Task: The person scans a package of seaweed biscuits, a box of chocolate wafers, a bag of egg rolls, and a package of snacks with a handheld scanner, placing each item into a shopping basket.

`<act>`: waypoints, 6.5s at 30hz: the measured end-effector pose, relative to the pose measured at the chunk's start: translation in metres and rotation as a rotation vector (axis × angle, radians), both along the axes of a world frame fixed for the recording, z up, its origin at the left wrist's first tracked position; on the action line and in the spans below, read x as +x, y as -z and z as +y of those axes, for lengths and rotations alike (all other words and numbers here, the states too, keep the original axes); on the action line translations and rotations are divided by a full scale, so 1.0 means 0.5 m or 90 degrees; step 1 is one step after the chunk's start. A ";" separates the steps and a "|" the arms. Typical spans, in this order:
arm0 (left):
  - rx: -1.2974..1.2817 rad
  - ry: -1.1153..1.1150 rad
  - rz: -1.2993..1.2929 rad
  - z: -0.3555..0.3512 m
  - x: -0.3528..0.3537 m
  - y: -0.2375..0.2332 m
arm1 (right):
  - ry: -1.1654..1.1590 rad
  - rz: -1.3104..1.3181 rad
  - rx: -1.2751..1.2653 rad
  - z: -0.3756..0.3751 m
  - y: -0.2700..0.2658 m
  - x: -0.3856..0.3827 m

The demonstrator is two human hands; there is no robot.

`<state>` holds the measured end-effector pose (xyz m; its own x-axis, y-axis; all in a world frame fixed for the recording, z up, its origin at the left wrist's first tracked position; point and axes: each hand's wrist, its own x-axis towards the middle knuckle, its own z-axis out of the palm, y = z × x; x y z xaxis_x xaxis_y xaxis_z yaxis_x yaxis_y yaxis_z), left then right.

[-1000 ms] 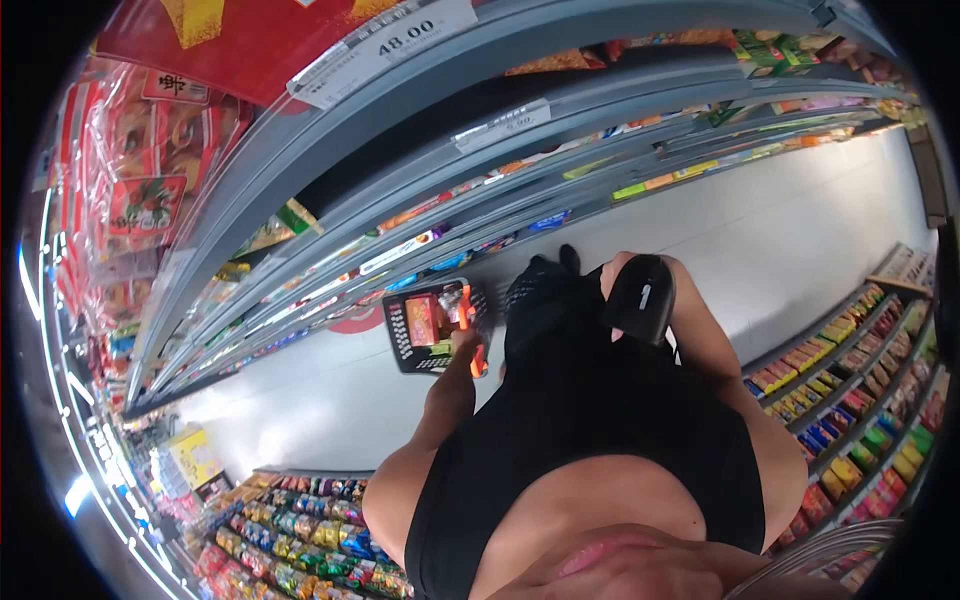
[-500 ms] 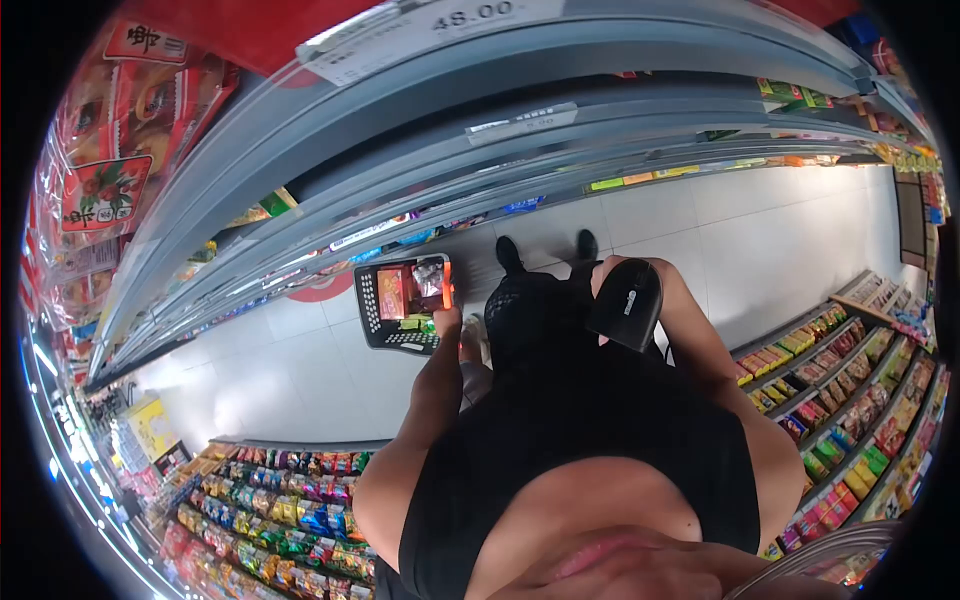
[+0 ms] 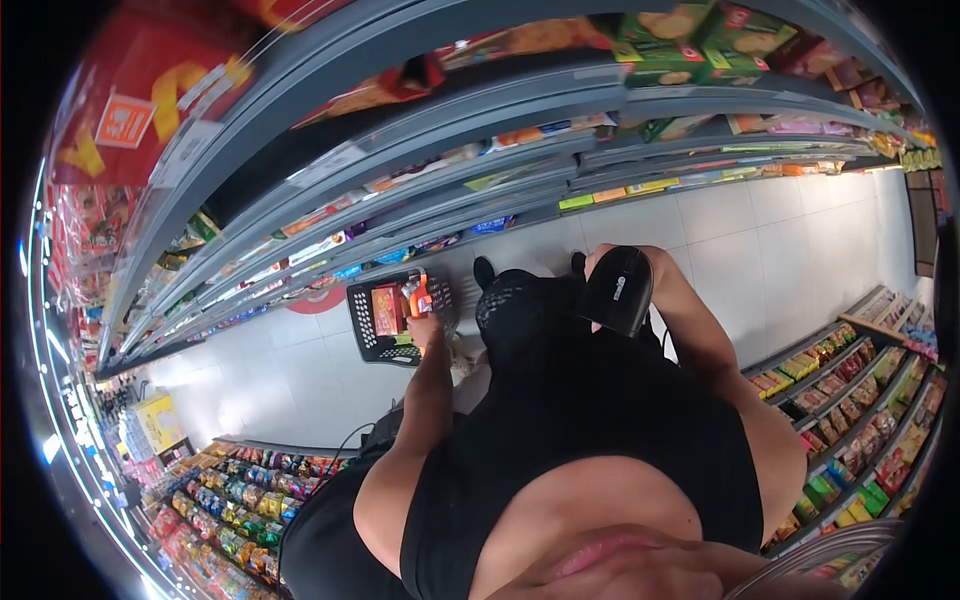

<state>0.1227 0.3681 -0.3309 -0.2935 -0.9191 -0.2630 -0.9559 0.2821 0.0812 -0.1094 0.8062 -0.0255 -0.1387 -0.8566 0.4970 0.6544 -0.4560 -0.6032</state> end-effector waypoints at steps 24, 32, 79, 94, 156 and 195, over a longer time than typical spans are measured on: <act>0.292 0.072 0.116 0.279 -0.032 0.070 | 0.077 -0.058 0.084 0.218 -0.015 -0.023; 0.482 -0.073 0.190 0.294 -0.051 0.098 | 0.167 0.077 0.264 0.202 0.006 -0.036; 0.066 -0.064 -0.099 0.873 -0.151 -0.010 | 0.175 -0.014 0.047 0.831 -0.011 0.018; 0.151 -0.004 -0.102 0.825 -0.126 0.055 | 0.282 0.070 0.084 0.846 -0.007 -0.018; 0.603 -0.111 0.635 0.412 -0.838 -0.603 | 0.259 0.133 0.422 0.834 -0.030 -0.026; 0.852 0.165 0.957 0.821 -0.276 -0.593 | 0.148 0.126 0.475 0.780 -0.061 -0.102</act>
